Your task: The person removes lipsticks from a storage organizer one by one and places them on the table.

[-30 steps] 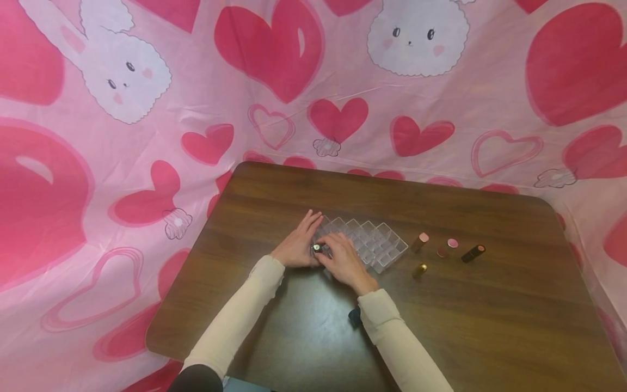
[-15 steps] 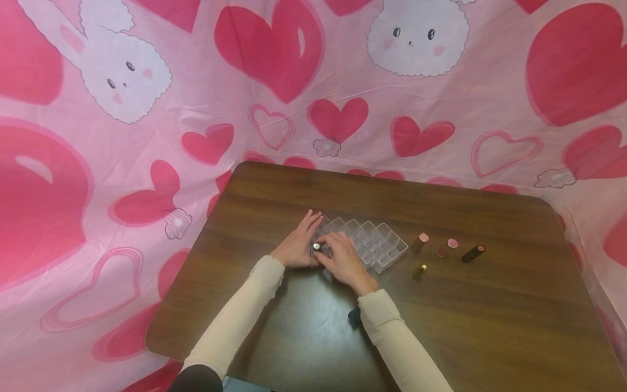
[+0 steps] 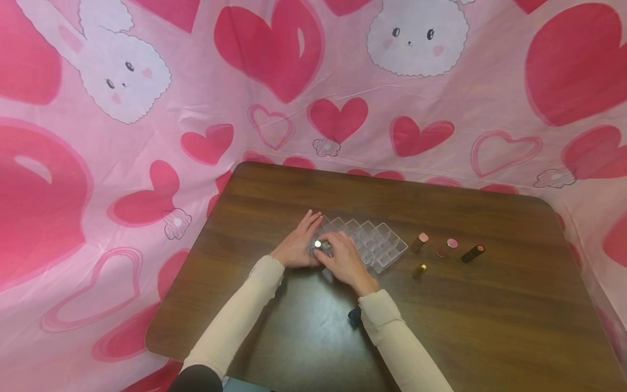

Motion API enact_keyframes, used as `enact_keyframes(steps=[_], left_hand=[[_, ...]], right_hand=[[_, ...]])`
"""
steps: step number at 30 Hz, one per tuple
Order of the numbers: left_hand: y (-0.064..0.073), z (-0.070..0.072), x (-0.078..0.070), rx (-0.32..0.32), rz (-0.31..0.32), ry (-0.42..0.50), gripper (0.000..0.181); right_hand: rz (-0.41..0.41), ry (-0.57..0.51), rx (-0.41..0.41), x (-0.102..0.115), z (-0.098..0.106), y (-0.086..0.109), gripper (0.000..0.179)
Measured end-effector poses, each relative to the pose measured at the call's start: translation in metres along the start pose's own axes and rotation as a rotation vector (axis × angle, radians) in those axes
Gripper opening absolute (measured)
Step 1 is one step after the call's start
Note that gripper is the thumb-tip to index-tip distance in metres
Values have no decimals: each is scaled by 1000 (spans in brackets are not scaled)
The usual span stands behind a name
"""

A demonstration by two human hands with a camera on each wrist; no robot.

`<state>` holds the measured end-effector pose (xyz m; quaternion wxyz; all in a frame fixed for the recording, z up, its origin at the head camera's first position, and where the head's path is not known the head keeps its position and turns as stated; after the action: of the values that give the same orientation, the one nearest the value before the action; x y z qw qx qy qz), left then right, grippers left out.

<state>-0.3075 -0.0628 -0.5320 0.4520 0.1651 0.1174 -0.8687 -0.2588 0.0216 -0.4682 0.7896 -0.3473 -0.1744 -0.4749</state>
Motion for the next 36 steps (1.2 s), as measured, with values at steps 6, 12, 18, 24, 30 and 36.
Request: enact_keyframes(steps=[6,12,18,24,30,36], left_hand=[[0,1,-2,-16,-25,-6,115],[0,3,-3,-20,-34,-14,115],[1,4,-4,-17,-40,-24,114],[0,5,-6,-29,-64,-39,114],[0,4,-4,-20,-46,-22,112],[1,3,-2,-4,-5,7,111]], right_hand=[[-11,-8,-12,0,2,0,24],[-23,-28,-10,1,5,0,25],[-30,-32,-11,2,6,-1,26],[-11,-38,-24,3,9,-2,26],[5,-50,-42,5,12,-2,24],[15,-40,-63,7,16,-2,24]])
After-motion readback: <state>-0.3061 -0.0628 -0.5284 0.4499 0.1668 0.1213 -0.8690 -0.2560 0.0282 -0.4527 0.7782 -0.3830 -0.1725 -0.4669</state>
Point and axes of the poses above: each hand's wrist, its own y-axis away from the middle knuckle, its own z-axis out of the back of the hand, x = y × z, the point moved 10 cm from there along -y, towards the middle knuckle
